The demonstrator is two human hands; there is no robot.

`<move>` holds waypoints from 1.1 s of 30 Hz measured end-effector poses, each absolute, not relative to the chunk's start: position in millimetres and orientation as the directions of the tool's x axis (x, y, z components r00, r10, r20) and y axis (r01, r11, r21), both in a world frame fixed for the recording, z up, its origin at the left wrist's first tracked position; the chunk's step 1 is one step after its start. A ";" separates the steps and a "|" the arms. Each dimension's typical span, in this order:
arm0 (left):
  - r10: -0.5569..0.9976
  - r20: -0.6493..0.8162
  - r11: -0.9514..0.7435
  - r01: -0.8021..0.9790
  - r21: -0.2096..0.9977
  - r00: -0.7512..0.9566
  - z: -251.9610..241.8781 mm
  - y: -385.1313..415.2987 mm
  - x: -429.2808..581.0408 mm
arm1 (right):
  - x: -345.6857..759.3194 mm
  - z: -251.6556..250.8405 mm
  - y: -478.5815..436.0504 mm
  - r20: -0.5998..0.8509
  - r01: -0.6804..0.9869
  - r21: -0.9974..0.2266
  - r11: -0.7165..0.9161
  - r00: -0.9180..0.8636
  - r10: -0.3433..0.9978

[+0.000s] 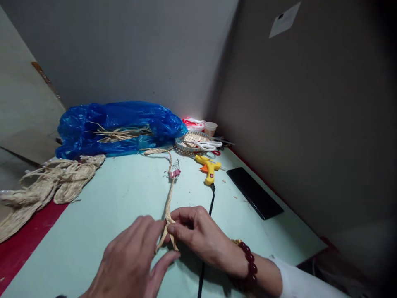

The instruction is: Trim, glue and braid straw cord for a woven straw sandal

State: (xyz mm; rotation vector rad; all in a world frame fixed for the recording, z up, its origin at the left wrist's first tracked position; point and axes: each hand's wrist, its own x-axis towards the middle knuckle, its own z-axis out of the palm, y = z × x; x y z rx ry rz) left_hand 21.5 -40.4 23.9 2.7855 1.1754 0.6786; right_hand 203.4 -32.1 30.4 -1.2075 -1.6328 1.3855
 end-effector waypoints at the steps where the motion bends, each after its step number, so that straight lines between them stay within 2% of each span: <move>1: 0.806 0.237 -0.590 0.705 0.393 0.542 29.2 -38.0 20.3 | 203.7 32.1 -32.6 -0.065 0.233 -0.972 0.020 -0.349 0.935; 2: 0.866 0.060 -0.444 0.710 0.547 0.496 34.7 -35.6 20.1 | 204.1 33.4 -33.2 -0.057 0.245 -0.969 0.033 -0.350 0.935; 4: 0.848 -0.230 -0.163 0.648 0.744 0.477 44.1 -31.2 21.8 | 205.2 35.1 -34.1 -0.043 0.266 -0.962 0.057 -0.355 0.934; 6: 0.798 -0.322 0.015 0.517 0.856 0.509 48.4 -27.3 24.0 | 206.5 36.3 -35.0 -0.021 0.289 -0.953 0.093 -0.368 0.930; 8: 0.789 -0.311 0.100 0.389 0.916 0.530 47.8 -24.0 24.7 | 207.6 37.9 -35.7 0.013 0.326 -0.934 0.149 -0.384 0.923; 12: 0.780 -0.313 0.165 0.304 0.938 0.541 44.5 -19.1 21.2 | 209.0 42.5 -37.3 0.062 0.413 -0.877 0.245 -0.408 0.911; 17: 0.790 -0.352 0.258 0.248 0.934 0.503 43.9 -11.3 25.2 | 209.5 42.1 -40.7 0.108 0.401 -0.866 0.300 -0.434 0.894; 21: 0.711 -0.409 0.327 0.246 0.913 0.572 38.7 -4.6 31.7 | 212.1 38.9 -42.3 0.104 0.484 -0.808 0.335 -0.443 0.890; 26: 0.707 -0.422 0.338 0.253 0.906 0.567 35.7 -5.8 29.6 | 211.8 39.6 -44.9 0.080 0.658 -0.644 0.392 -0.451 0.889; 33: 0.796 -0.333 0.155 0.363 0.919 0.505 35.1 -17.2 35.1 | 207.7 34.4 -50.0 0.345 0.711 -0.355 0.607 -0.504 0.792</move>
